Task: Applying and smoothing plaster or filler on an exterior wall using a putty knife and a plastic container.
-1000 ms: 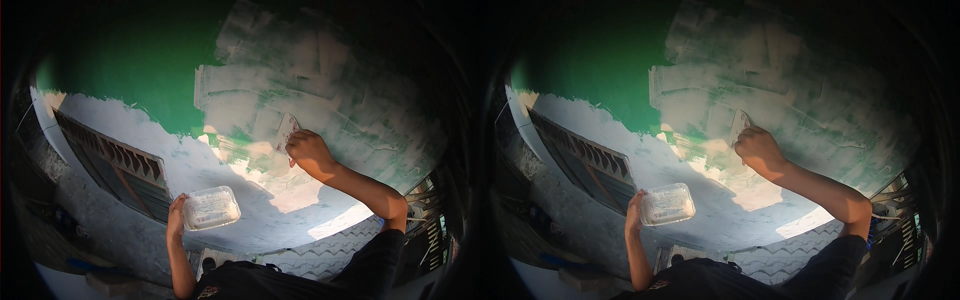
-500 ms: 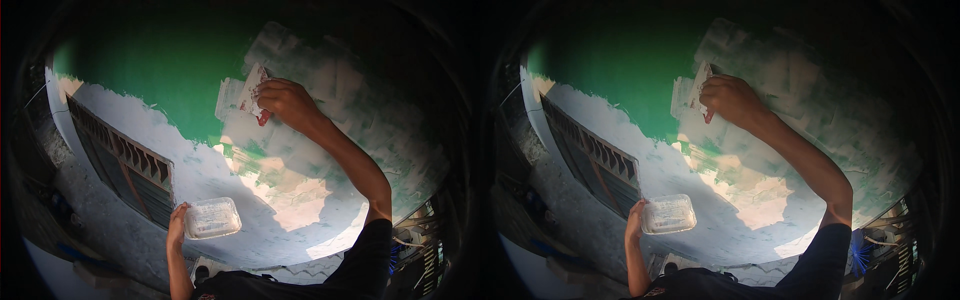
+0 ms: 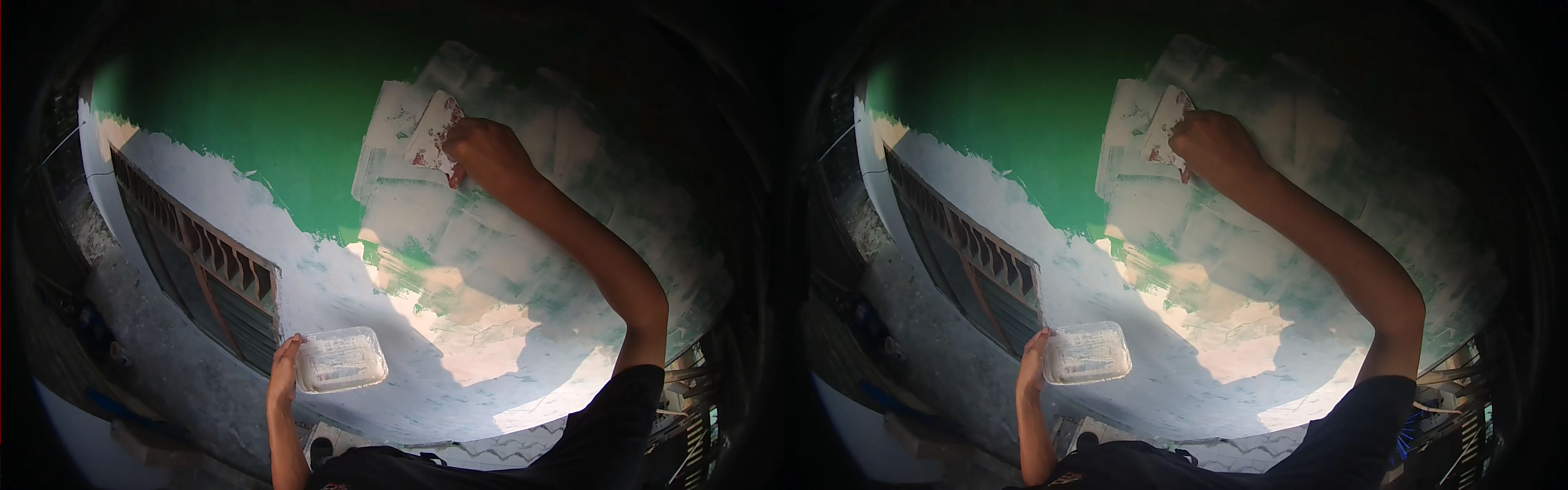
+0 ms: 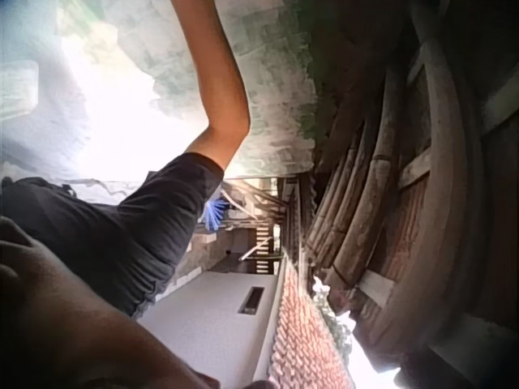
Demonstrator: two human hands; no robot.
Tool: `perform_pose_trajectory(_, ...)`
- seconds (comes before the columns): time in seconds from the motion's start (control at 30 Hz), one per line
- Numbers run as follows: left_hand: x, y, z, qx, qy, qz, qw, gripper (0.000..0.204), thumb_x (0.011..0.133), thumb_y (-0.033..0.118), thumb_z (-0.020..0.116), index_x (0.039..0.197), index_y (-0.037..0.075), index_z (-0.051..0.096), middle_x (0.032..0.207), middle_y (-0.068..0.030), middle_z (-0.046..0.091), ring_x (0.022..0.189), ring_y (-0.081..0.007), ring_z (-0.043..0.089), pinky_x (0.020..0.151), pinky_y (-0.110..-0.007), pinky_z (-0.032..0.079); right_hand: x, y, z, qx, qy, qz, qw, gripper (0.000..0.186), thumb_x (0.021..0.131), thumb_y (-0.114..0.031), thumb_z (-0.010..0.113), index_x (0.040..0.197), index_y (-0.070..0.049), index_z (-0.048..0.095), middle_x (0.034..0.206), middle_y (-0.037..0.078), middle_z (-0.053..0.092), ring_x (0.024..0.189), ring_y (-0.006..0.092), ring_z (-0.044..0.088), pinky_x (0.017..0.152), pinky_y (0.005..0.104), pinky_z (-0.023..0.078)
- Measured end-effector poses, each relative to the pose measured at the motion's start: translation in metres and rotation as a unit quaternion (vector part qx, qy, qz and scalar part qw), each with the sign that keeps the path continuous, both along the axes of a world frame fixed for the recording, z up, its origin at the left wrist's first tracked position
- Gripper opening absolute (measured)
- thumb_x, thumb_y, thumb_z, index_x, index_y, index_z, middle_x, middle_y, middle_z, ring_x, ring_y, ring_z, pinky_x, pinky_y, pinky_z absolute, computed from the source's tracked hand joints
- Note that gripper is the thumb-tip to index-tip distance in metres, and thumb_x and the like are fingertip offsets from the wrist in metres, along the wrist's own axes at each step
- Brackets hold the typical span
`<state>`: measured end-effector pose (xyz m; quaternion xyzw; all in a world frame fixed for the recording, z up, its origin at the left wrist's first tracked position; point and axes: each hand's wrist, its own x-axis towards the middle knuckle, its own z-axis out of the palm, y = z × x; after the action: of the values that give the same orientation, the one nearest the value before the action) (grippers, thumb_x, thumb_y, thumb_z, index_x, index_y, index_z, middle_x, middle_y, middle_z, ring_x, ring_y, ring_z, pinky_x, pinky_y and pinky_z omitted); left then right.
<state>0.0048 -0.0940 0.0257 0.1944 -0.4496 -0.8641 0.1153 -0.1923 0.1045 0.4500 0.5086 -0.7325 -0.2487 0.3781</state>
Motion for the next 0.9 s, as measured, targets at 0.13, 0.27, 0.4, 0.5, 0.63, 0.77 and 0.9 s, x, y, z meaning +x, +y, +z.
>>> perform_pose_trajectory(0.13,-0.003,0.005,0.011,-0.018,-0.005,-0.013,1.0,0.036,0.101,0.037,0.055,0.099,0.003,0.068,0.089,-0.0014,0.065,0.081,-0.0102,0.058,0.077,-0.026,0.046,0.022,0.017,0.002,-0.006,-0.009,-0.009,1.0,0.01,0.065,-0.01,0.078,0.068,-0.006,0.069,0.078,0.006,0.067,0.085,0.0215,0.067,0.075,0.0339,0.058)
perform_pose_trajectory(0.27,-0.004,0.005,0.008,-0.038,-0.014,-0.017,0.999,0.038,0.1,0.039,0.055,0.102,0.003,0.068,0.089,-0.002,0.066,0.082,-0.0113,0.058,0.078,-0.026,0.046,0.039,0.008,0.001,0.011,0.001,0.014,1.0,0.007,0.067,-0.01,0.075,0.067,-0.008,0.068,0.076,0.005,0.066,0.085,0.0203,0.066,0.076,0.0333,0.057)
perform_pose_trajectory(0.4,-0.003,0.007,0.011,-0.049,-0.023,-0.008,0.999,0.04,0.1,0.04,0.055,0.106,0.003,0.069,0.092,-0.0039,0.066,0.086,-0.0136,0.059,0.08,-0.028,0.046,0.022,-0.038,-0.01,-0.018,0.003,0.164,0.986,0.003,0.067,-0.009,0.072,0.068,-0.009,0.069,0.076,0.003,0.066,0.084,0.0192,0.066,0.075,0.0327,0.057)
perform_pose_trajectory(0.5,0.004,0.01,0.012,-0.041,-0.018,-0.005,0.999,0.041,0.1,0.04,0.055,0.106,0.002,0.069,0.093,-0.005,0.067,0.088,-0.0143,0.059,0.082,-0.028,0.045,0.011,-0.085,-0.01,-0.018,0.009,0.205,0.979,0.003,0.066,-0.01,0.073,0.068,-0.009,0.07,0.076,0.003,0.068,0.082,0.0195,0.066,0.074,0.0325,0.056)
perform_pose_trajectory(0.63,0.003,0.017,0.003,-0.033,-0.021,0.008,0.999,0.04,0.1,0.039,0.055,0.105,0.001,0.068,0.093,-0.0052,0.067,0.088,-0.0139,0.059,0.082,-0.028,0.045,-0.01,-0.11,-0.019,-0.029,0.028,0.095,0.995,0.01,0.065,-0.009,0.076,0.073,-0.005,0.071,0.078,0.007,0.068,0.083,0.0222,0.067,0.073,0.0341,0.056)
perform_pose_trajectory(0.77,0.013,0.015,-0.013,-0.008,-0.003,0.017,1.0,0.039,0.1,0.039,0.056,0.104,0.002,0.069,0.091,-0.0039,0.067,0.087,-0.0131,0.058,0.081,-0.028,0.045,-0.001,-0.091,-0.016,-0.008,0.022,0.045,0.999,0.014,0.064,-0.011,0.078,0.073,-0.004,0.07,0.078,0.01,0.069,0.082,0.024,0.069,0.071,0.035,0.057)
perform_pose_trajectory(0.9,0.012,0.015,-0.002,-0.027,-0.031,0.02,0.999,0.038,0.1,0.039,0.056,0.103,0.003,0.069,0.09,-0.0026,0.066,0.084,-0.0121,0.058,0.08,-0.027,0.045,0.007,-0.052,-0.01,-0.021,0.061,0.008,0.998,0.012,0.064,-0.013,0.079,0.069,-0.007,0.071,0.075,0.009,0.069,0.08,0.0219,0.069,0.068,0.0343,0.056)
